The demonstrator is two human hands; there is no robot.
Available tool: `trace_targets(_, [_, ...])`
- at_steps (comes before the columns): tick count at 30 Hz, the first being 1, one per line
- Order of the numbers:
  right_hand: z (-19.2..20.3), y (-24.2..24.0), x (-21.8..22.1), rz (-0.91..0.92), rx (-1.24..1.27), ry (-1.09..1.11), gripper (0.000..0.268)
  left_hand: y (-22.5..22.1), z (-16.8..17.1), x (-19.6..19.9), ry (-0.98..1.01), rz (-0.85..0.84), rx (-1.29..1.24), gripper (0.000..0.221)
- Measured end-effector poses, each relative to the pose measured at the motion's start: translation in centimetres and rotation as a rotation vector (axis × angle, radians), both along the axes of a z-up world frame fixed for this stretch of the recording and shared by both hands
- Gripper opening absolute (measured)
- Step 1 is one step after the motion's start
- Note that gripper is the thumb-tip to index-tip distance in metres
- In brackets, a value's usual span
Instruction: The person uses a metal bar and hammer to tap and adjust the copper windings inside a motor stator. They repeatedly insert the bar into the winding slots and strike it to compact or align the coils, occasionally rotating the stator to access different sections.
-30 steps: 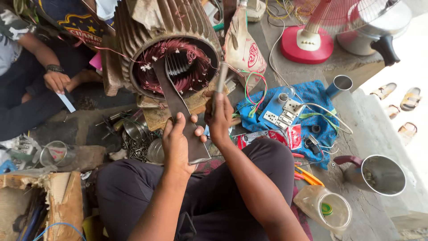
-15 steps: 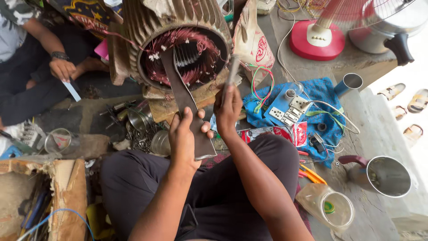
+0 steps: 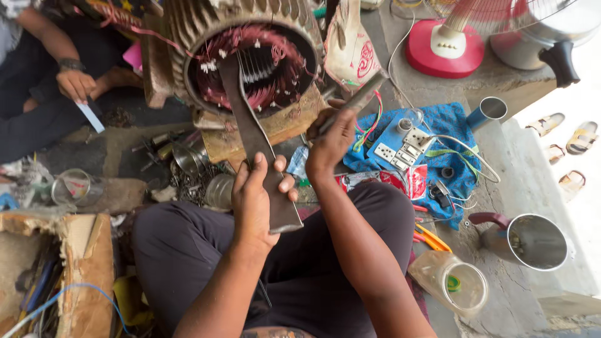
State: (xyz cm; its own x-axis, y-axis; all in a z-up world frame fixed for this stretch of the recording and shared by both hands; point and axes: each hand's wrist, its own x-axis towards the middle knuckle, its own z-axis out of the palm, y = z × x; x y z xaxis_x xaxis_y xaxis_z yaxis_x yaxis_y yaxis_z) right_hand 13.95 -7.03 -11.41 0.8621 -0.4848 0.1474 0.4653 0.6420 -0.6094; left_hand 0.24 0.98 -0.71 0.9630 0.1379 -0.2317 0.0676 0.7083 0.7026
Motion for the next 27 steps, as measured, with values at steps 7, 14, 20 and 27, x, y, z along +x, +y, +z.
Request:
trace_targets(7, [0.5, 1.9, 0.2, 0.512, -0.92, 0.003, 0.04, -0.3, 2.1, 1.8, -0.01, -0.008, 0.024, 0.022])
trace_targets(14, [0.2, 1.2, -0.5, 0.202, -0.428, 0.148, 0.038, 0.3, 0.3, 2.9, -0.021, 0.012, -0.026, 0.019])
trace_targets(20, [1.4, 2.8, 0.0, 0.902, -0.609, 0.736, 0.042, -0.1, 0.5, 1.7, -0.016, 0.007, -0.03, 0.025])
trace_targets(27, [-2.9, 1.7, 0.6, 0.17, -0.355, 0.15, 0.039, 0.5, -0.9, 3.7, -0.02, 0.03, -0.017, 0.024])
